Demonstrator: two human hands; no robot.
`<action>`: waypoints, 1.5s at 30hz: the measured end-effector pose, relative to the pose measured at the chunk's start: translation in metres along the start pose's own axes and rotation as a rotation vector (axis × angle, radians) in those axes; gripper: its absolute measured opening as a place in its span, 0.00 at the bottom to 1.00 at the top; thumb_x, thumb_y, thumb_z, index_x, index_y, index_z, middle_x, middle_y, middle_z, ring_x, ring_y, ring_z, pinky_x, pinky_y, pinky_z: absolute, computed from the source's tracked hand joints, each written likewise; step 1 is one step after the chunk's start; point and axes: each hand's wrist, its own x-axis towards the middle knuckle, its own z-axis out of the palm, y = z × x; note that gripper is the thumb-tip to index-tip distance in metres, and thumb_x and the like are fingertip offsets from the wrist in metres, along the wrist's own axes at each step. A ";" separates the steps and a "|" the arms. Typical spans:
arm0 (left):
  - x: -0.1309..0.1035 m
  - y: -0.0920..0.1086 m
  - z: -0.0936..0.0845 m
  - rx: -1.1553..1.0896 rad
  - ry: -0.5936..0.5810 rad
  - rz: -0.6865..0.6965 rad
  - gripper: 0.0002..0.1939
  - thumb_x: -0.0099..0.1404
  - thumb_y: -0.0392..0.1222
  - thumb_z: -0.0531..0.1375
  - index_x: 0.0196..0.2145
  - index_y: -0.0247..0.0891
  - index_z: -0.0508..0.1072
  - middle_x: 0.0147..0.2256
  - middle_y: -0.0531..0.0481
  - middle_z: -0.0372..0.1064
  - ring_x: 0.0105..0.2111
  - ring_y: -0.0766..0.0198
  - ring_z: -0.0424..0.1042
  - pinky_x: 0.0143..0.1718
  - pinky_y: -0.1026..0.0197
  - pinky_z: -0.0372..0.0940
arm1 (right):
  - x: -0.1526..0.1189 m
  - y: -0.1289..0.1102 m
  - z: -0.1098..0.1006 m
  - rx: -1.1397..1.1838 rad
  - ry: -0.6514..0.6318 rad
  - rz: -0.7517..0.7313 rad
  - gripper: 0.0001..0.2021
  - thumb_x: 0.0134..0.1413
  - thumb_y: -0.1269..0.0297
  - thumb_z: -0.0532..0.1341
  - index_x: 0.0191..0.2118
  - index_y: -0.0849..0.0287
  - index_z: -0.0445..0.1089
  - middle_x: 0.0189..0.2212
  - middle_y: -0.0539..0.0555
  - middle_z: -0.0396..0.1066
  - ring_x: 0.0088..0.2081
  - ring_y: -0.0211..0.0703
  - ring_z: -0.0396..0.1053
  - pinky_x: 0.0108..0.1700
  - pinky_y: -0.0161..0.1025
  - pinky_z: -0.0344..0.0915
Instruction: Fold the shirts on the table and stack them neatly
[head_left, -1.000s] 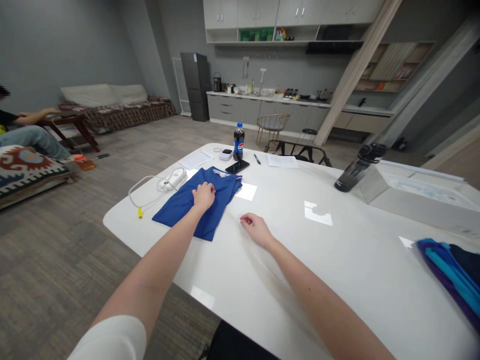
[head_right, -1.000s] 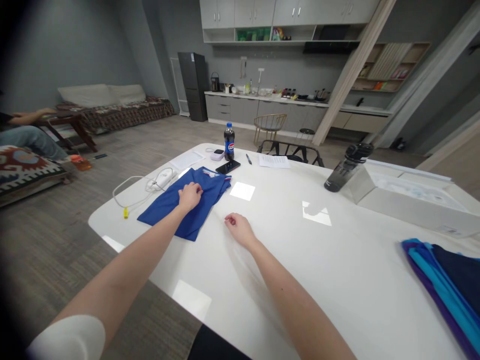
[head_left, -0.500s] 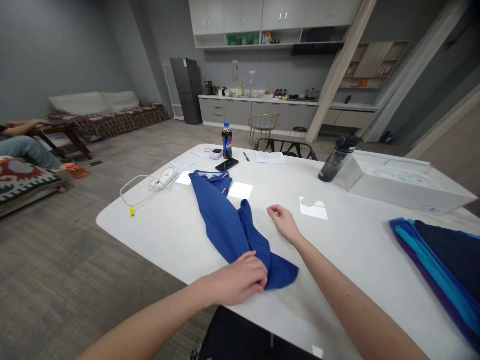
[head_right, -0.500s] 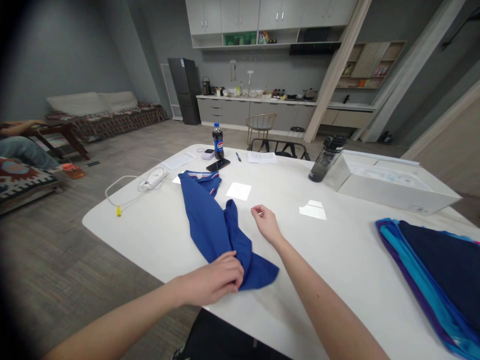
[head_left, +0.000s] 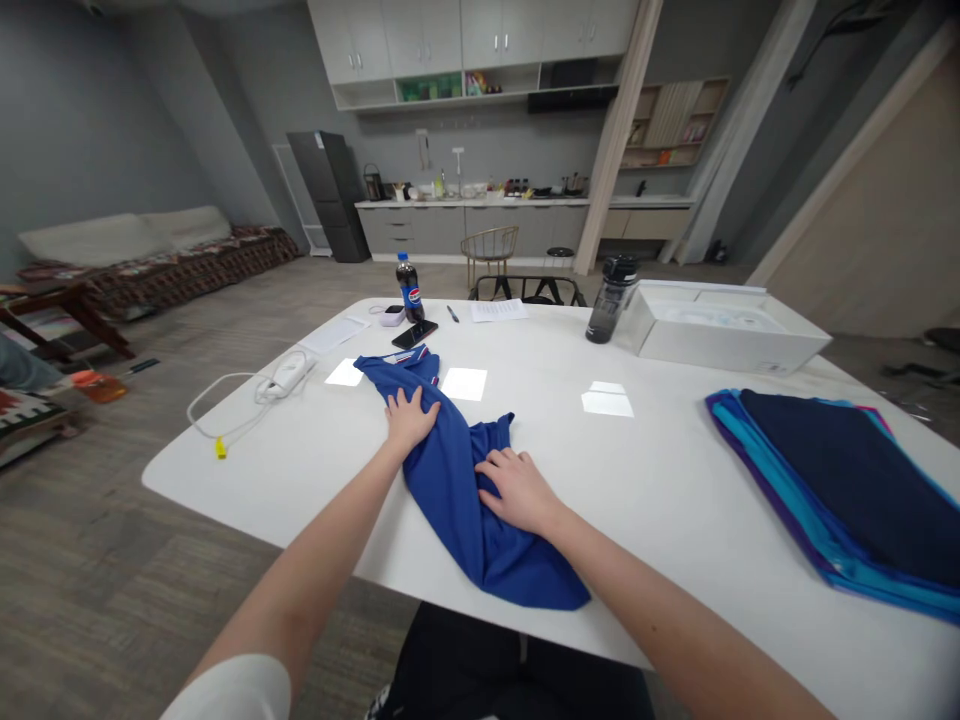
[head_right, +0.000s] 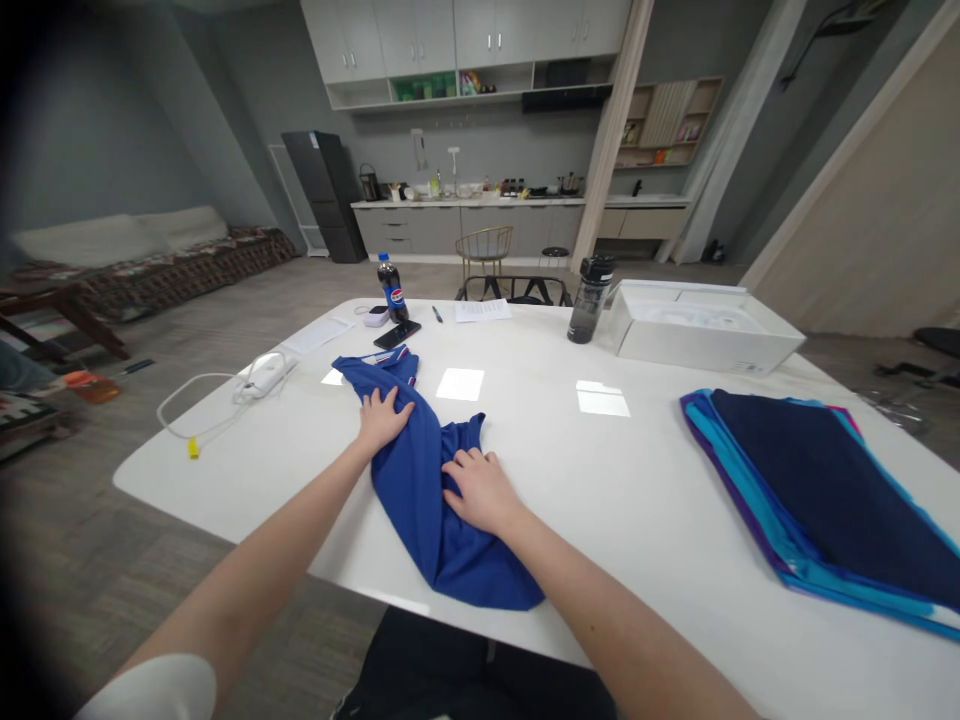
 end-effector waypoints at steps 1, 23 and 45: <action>0.001 0.010 0.007 0.005 -0.001 0.045 0.39 0.68 0.65 0.50 0.70 0.43 0.58 0.72 0.36 0.45 0.71 0.33 0.42 0.68 0.37 0.43 | -0.007 0.000 -0.001 -0.019 0.005 0.020 0.14 0.63 0.58 0.62 0.53 0.53 0.72 0.46 0.58 0.71 0.50 0.53 0.66 0.49 0.48 0.59; -0.053 0.247 0.065 0.095 0.019 0.812 0.22 0.73 0.54 0.52 0.54 0.38 0.72 0.52 0.35 0.69 0.53 0.45 0.68 0.57 0.43 0.58 | -0.127 0.011 -0.040 -0.081 -0.239 0.397 0.13 0.69 0.55 0.55 0.50 0.55 0.68 0.34 0.56 0.79 0.36 0.53 0.78 0.36 0.39 0.63; -0.019 0.084 0.021 -0.731 0.241 0.151 0.21 0.59 0.31 0.57 0.51 0.38 0.70 0.50 0.39 0.68 0.53 0.52 0.70 0.58 0.47 0.65 | -0.022 0.161 -0.049 -0.083 0.161 0.655 0.16 0.69 0.57 0.56 0.54 0.58 0.71 0.50 0.60 0.72 0.48 0.48 0.71 0.48 0.40 0.62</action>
